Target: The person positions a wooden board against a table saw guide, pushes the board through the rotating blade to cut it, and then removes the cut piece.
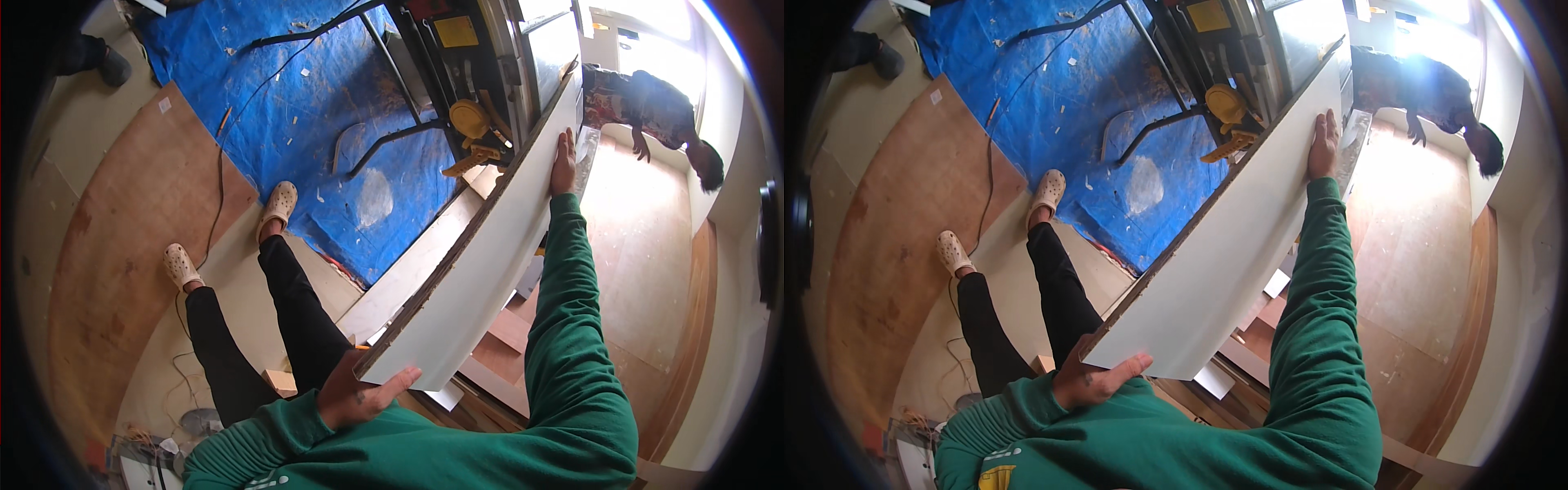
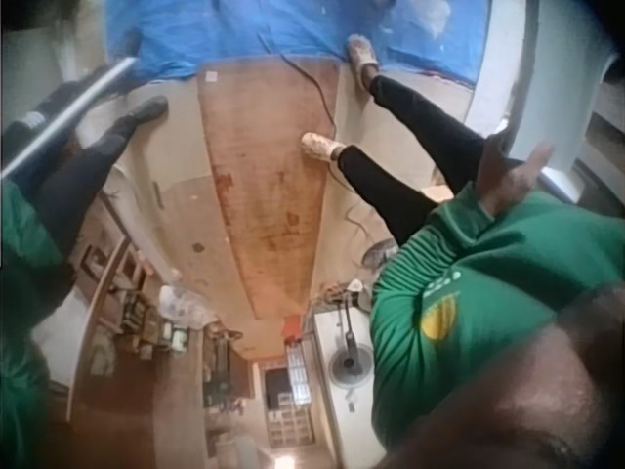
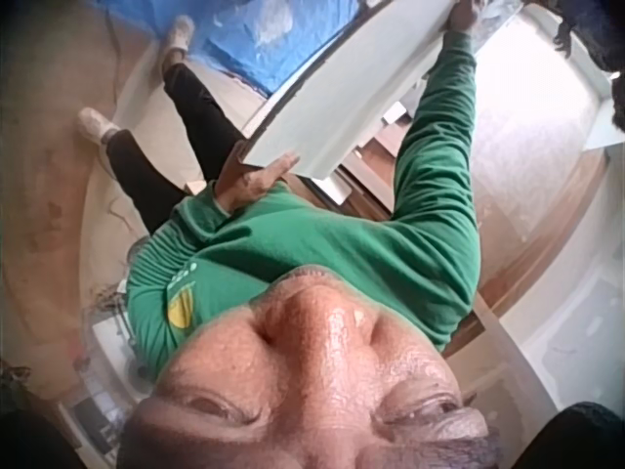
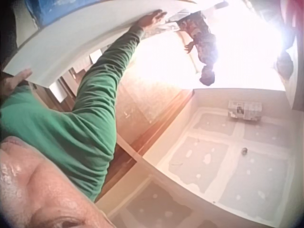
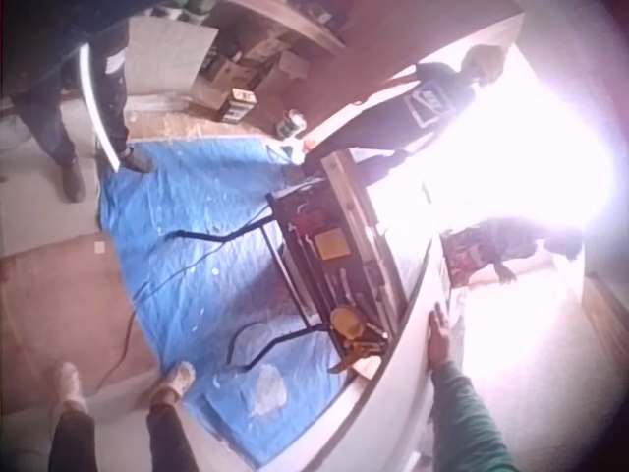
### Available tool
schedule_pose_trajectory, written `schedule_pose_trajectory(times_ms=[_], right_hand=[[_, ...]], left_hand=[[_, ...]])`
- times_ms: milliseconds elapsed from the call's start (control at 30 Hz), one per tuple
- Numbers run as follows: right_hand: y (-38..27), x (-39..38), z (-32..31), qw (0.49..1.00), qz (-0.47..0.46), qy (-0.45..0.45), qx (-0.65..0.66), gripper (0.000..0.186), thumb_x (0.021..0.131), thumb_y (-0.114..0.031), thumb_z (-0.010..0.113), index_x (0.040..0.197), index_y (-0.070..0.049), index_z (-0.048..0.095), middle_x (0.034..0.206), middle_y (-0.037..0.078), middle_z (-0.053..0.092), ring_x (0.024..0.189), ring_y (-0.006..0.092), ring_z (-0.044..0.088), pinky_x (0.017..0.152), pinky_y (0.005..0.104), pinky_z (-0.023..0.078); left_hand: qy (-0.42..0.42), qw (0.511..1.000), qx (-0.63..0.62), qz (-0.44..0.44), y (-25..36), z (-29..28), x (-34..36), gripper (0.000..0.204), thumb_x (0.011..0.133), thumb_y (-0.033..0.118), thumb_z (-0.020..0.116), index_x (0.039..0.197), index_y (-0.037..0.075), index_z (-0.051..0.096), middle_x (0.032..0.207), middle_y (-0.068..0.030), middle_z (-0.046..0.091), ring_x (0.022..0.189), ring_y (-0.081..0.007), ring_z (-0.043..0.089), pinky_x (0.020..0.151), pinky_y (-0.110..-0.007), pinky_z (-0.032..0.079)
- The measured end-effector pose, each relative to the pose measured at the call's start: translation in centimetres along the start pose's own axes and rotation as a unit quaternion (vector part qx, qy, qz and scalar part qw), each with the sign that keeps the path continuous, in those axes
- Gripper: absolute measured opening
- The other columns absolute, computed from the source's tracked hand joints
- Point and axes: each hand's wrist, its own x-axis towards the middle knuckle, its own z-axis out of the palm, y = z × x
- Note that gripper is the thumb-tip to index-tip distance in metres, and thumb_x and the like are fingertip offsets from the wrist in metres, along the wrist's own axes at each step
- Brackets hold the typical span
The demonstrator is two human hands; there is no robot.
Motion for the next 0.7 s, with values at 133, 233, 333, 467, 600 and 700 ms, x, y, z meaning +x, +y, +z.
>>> schedule_pose_trajectory(times_ms=[133, 233, 333, 467, 600, 700], right_hand=[[-0.35, -0.43, -0.04, 1.000, 0.002, 0.000, 0.011, 0.073, 0.113, -0.051, 0.044, 0.163, 0.002, 0.042, 0.170, 0.022, 0.041, 0.159, 0.0338, 0.033, 0.131, 0.0405, 0.023], [-0.32, -0.72, 0.06, 1.000, -0.001, 0.003, 0.008, 0.073, 0.113, -0.051, 0.044, 0.163, 0.003, 0.043, 0.170, 0.022, 0.041, 0.159, 0.0341, 0.034, 0.131, 0.0406, 0.024], [-0.19, -0.78, 0.03, 1.000, -0.001, 0.004, -0.013, 0.073, 0.113, -0.052, 0.044, 0.163, 0.002, 0.043, 0.169, 0.022, 0.041, 0.159, 0.0344, 0.034, 0.131, 0.0409, 0.024], [0.14, -0.59, 0.08, 1.000, 0.003, 0.003, -0.011, 0.073, 0.113, -0.051, 0.044, 0.163, 0.001, 0.042, 0.169, 0.022, 0.042, 0.159, 0.0345, 0.034, 0.131, 0.0413, 0.024], [0.07, -0.43, 0.23, 1.000, 0.010, 0.008, -0.020, 0.072, 0.113, -0.051, 0.044, 0.163, 0.001, 0.042, 0.169, 0.022, 0.042, 0.159, 0.0349, 0.034, 0.131, 0.0418, 0.024], [-0.23, -0.28, 0.29, 1.000, 0.008, 0.004, -0.005, 0.071, 0.113, -0.050, 0.044, 0.163, 0.001, 0.043, 0.169, 0.022, 0.042, 0.159, 0.0352, 0.033, 0.131, 0.0422, 0.023]], left_hand=[[-0.013, 1.000, 0.015, -0.006, -0.11, -0.26, -0.60, 0.023, 0.102, 0.018, 0.074, 0.111, -0.003, 0.074, 0.088, -0.0174, 0.078, 0.083, -0.0197, 0.076, 0.074, -0.035, 0.058], [-0.013, 1.000, 0.019, 0.007, -0.14, -0.30, -0.82, 0.022, 0.102, 0.017, 0.073, 0.111, -0.004, 0.074, 0.087, -0.0165, 0.078, 0.081, -0.0185, 0.075, 0.073, -0.035, 0.057], [-0.010, 1.000, 0.012, 0.008, -0.15, -0.13, -0.90, 0.022, 0.102, 0.016, 0.073, 0.113, -0.004, 0.074, 0.089, -0.0168, 0.078, 0.083, -0.0185, 0.075, 0.074, -0.034, 0.057], [0.004, 1.000, -0.011, 0.010, -0.07, 0.21, -0.87, 0.024, 0.101, 0.015, 0.073, 0.115, -0.004, 0.072, 0.096, -0.0187, 0.078, 0.087, -0.0212, 0.076, 0.078, -0.035, 0.058], [-0.016, 1.000, 0.002, 0.009, -0.06, -0.17, -0.63, 0.024, 0.101, 0.015, 0.073, 0.116, -0.004, 0.072, 0.098, -0.0194, 0.078, 0.090, -0.0230, 0.077, 0.080, -0.036, 0.059], [-0.012, 1.000, 0.001, 0.008, 0.13, -0.25, -0.55, 0.024, 0.101, 0.015, 0.073, 0.116, -0.004, 0.072, 0.098, -0.0196, 0.078, 0.090, -0.0233, 0.077, 0.080, -0.036, 0.059]])
